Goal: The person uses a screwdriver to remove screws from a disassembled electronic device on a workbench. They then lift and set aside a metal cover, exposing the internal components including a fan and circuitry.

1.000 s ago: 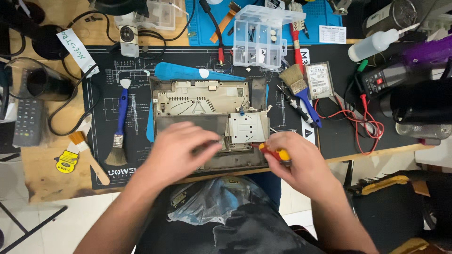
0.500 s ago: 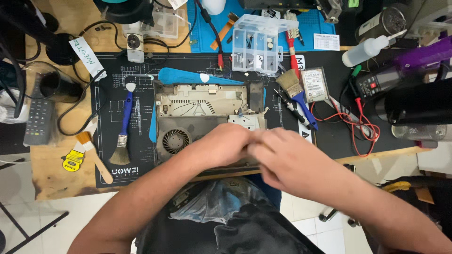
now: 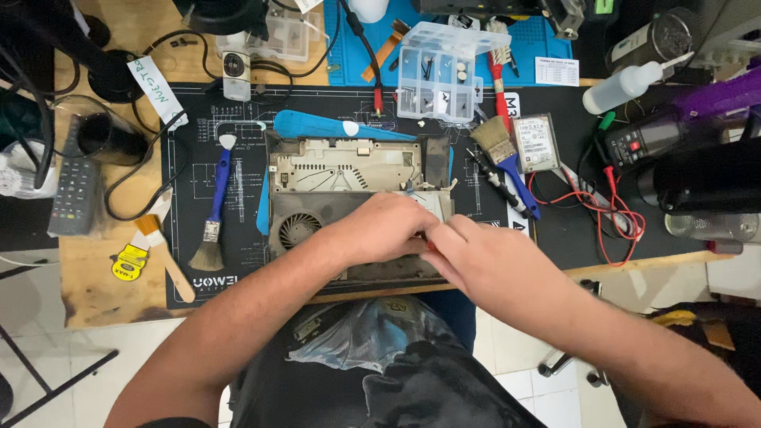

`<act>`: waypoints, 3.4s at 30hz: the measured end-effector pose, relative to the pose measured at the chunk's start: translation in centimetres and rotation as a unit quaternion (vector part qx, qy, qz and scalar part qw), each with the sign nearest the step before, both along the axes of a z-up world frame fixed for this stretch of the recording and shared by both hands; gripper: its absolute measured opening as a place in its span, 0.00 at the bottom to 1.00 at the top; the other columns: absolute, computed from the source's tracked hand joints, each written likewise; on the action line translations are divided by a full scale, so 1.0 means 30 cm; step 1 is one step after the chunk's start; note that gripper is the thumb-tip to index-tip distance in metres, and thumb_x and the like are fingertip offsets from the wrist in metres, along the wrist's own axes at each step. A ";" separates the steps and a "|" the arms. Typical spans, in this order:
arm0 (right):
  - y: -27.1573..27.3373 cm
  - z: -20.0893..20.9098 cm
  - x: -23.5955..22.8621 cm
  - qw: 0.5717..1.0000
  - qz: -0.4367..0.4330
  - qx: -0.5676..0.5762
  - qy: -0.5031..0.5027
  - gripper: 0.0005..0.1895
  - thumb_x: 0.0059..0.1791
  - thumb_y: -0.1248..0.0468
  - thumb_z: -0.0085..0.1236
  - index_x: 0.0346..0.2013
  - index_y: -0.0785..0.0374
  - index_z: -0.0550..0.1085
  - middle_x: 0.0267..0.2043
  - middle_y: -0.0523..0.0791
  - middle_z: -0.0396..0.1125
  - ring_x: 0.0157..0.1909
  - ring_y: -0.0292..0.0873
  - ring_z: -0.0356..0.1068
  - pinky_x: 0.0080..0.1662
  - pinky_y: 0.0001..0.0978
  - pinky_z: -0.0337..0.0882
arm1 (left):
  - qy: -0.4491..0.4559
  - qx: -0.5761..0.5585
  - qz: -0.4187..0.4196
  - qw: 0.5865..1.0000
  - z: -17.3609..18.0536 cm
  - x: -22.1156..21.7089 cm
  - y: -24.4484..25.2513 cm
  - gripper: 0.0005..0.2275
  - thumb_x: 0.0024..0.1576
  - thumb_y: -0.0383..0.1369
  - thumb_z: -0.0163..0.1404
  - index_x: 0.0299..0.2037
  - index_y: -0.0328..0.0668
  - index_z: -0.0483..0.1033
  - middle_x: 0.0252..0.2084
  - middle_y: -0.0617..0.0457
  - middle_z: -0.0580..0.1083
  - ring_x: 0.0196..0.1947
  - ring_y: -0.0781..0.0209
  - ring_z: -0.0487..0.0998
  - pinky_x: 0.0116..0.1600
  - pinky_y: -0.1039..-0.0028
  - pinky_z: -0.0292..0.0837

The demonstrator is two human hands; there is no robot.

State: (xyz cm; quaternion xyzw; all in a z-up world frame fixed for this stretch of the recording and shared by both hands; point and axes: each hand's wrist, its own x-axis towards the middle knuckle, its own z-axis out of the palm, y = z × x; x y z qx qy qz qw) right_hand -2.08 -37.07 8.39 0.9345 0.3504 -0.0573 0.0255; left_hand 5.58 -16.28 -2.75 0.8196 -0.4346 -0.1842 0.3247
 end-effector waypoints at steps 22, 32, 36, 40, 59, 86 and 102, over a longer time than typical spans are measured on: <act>0.016 0.093 0.039 0.989 0.067 0.102 0.088 0.15 0.52 0.71 0.57 0.54 0.58 0.75 0.58 0.47 0.72 0.45 0.54 0.67 0.46 0.49 0.74 | -0.060 -0.016 0.007 0.998 0.000 0.003 -0.017 0.15 0.63 0.49 0.62 0.28 0.57 0.76 0.26 0.56 0.79 0.37 0.43 0.79 0.41 0.50 0.71; 0.016 0.079 0.036 0.991 0.069 0.116 -0.009 0.13 0.54 0.66 0.57 0.53 0.59 0.75 0.51 0.47 0.70 0.46 0.55 0.70 0.50 0.47 0.72 | -0.048 -0.002 -0.003 0.999 -0.040 0.006 -0.028 0.18 0.63 0.51 0.63 0.35 0.47 0.78 0.32 0.44 0.81 0.39 0.29 0.83 0.45 0.42 0.75; 0.007 0.055 0.006 0.998 0.022 0.044 -0.033 0.23 0.59 0.43 0.67 0.58 0.55 0.75 0.53 0.43 0.70 0.32 0.46 0.77 0.30 0.41 0.72 | -0.078 0.021 0.002 0.997 -0.031 0.005 -0.048 0.12 0.55 0.48 0.66 0.33 0.53 0.85 0.33 0.47 0.85 0.41 0.33 0.86 0.45 0.45 0.77; 0.009 0.053 0.028 0.992 0.055 0.106 -0.043 0.10 0.63 0.59 0.60 0.58 0.55 0.78 0.56 0.41 0.76 0.40 0.48 0.77 0.41 0.41 0.76 | -0.091 -0.017 0.014 0.996 -0.017 -0.005 -0.031 0.12 0.59 0.49 0.66 0.45 0.61 0.82 0.35 0.52 0.86 0.41 0.34 0.84 0.41 0.43 0.76; -0.084 0.108 0.036 0.966 -0.072 0.243 0.056 0.19 0.49 0.67 0.62 0.55 0.61 0.78 0.56 0.48 0.77 0.60 0.53 0.76 0.64 0.46 0.75 | -0.012 0.044 0.027 0.999 0.066 0.047 0.105 0.17 0.59 0.47 0.66 0.56 0.59 0.88 0.48 0.55 0.87 0.54 0.43 0.82 0.55 0.47 0.74; -0.415 -0.262 0.011 0.722 -0.293 0.626 0.004 0.26 0.45 0.80 0.70 0.55 0.77 0.70 0.52 0.67 0.72 0.57 0.65 0.76 0.59 0.56 0.77 | -0.177 0.028 0.116 0.977 -0.060 0.615 -0.260 0.08 0.68 0.34 0.61 0.45 0.38 0.88 0.32 0.45 0.84 0.36 0.44 0.88 0.51 0.52 0.83; -0.166 -0.178 -0.008 0.821 -0.176 0.539 0.060 0.17 0.49 0.70 0.77 0.48 0.67 0.77 0.49 0.55 0.78 0.52 0.60 0.81 0.54 0.48 0.79 | 0.018 0.018 0.136 0.990 0.313 0.098 0.227 0.14 0.72 0.40 0.55 0.62 0.47 0.87 0.44 0.47 0.87 0.49 0.49 0.88 0.65 0.49 0.81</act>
